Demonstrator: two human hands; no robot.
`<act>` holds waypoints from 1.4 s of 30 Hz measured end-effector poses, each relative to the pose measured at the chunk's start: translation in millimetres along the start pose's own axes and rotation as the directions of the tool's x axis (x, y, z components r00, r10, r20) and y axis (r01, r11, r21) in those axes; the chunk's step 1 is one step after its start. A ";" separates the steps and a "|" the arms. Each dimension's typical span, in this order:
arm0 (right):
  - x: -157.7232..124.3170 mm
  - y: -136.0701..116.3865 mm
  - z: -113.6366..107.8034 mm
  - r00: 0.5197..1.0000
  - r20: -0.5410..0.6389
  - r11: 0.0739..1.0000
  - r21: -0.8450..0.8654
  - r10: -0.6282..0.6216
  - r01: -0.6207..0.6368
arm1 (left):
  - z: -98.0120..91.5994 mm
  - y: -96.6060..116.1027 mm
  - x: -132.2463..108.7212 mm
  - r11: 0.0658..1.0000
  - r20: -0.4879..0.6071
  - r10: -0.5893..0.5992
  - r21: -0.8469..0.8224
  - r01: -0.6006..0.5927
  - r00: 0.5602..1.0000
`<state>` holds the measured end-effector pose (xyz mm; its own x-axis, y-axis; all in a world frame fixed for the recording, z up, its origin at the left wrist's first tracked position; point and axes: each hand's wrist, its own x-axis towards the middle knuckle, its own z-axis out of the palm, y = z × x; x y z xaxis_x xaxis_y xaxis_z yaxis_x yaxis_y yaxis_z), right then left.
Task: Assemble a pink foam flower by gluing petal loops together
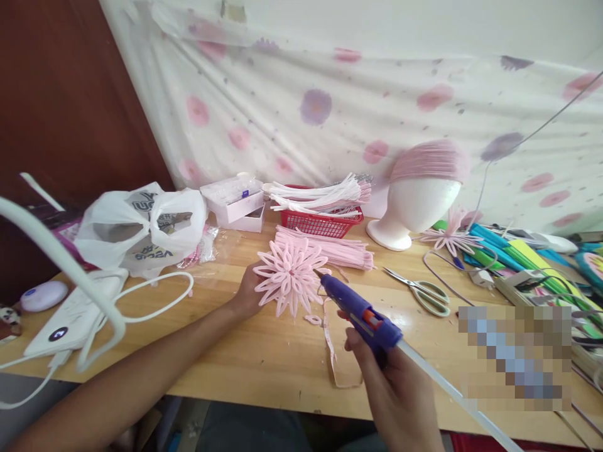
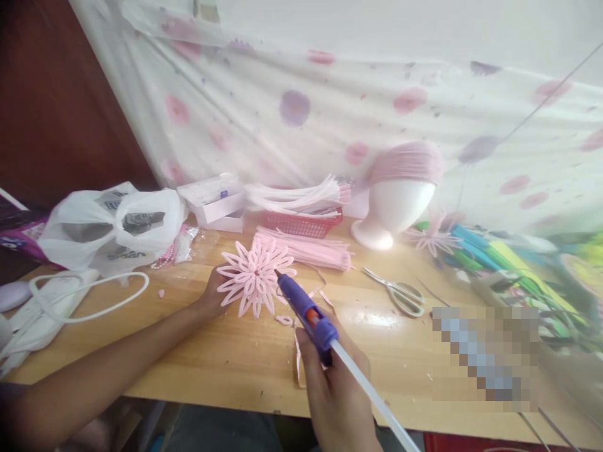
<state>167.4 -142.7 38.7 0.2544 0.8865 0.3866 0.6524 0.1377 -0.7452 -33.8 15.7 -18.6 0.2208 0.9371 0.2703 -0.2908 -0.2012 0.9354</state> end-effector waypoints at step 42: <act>7.0 -3.0 40.3 0.958 -0.020 0.932 -0.242 -0.285 0.272 | -9.0 -15.0 0.1 0.999 0.066 0.038 0.023 -0.040 0.997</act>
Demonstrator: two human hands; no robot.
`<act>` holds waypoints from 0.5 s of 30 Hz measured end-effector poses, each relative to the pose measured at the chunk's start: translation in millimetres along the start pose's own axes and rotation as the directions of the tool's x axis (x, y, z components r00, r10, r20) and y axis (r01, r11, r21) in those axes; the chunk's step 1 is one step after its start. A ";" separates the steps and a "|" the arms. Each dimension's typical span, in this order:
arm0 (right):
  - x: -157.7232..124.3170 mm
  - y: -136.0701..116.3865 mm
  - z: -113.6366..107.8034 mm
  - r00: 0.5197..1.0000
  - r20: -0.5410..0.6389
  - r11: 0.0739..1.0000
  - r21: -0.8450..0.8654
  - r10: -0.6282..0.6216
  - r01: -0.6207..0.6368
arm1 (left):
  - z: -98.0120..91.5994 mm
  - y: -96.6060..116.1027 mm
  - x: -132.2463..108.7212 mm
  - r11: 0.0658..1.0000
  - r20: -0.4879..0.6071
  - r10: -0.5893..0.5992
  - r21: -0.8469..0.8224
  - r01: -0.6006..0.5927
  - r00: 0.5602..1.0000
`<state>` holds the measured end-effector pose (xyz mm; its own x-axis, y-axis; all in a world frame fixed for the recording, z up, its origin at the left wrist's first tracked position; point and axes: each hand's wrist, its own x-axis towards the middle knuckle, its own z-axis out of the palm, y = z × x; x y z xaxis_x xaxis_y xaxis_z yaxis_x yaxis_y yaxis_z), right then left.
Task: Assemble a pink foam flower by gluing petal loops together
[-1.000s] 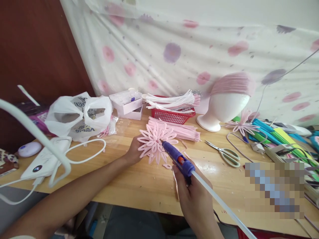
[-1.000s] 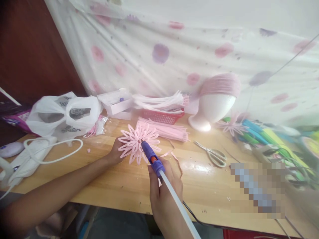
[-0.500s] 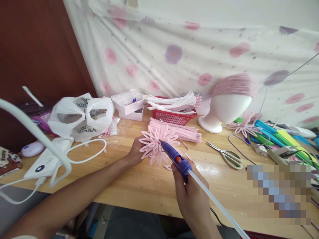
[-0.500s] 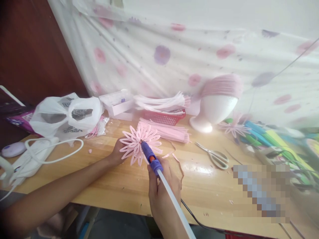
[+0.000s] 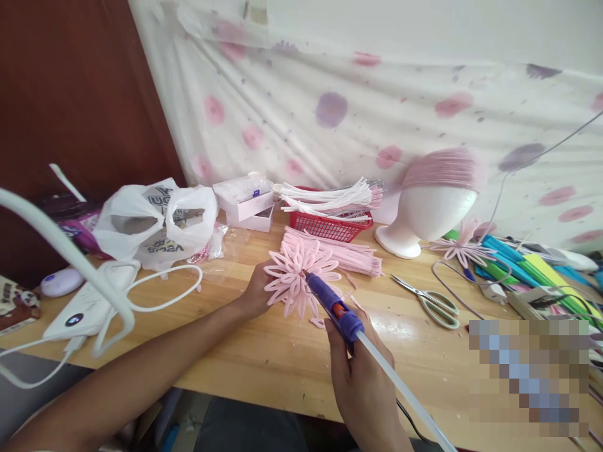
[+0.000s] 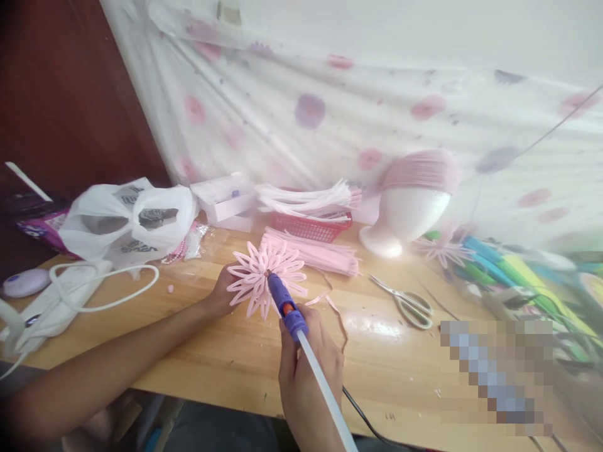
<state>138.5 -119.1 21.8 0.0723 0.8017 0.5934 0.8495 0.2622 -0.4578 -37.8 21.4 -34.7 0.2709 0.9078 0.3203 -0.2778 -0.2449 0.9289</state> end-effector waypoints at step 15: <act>-4.2 2.0 1.7 1.000 -0.006 1.000 0.009 -0.013 0.013 | -2.3 -7.4 -1.9 1.000 0.020 0.021 -0.020 -0.020 1.000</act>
<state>138.9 -121.1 17.2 0.0642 0.7949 0.6034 0.8454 0.2780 -0.4561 -38.4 22.3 -42.6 0.2833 0.8956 0.3429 -0.3020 -0.2560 0.9183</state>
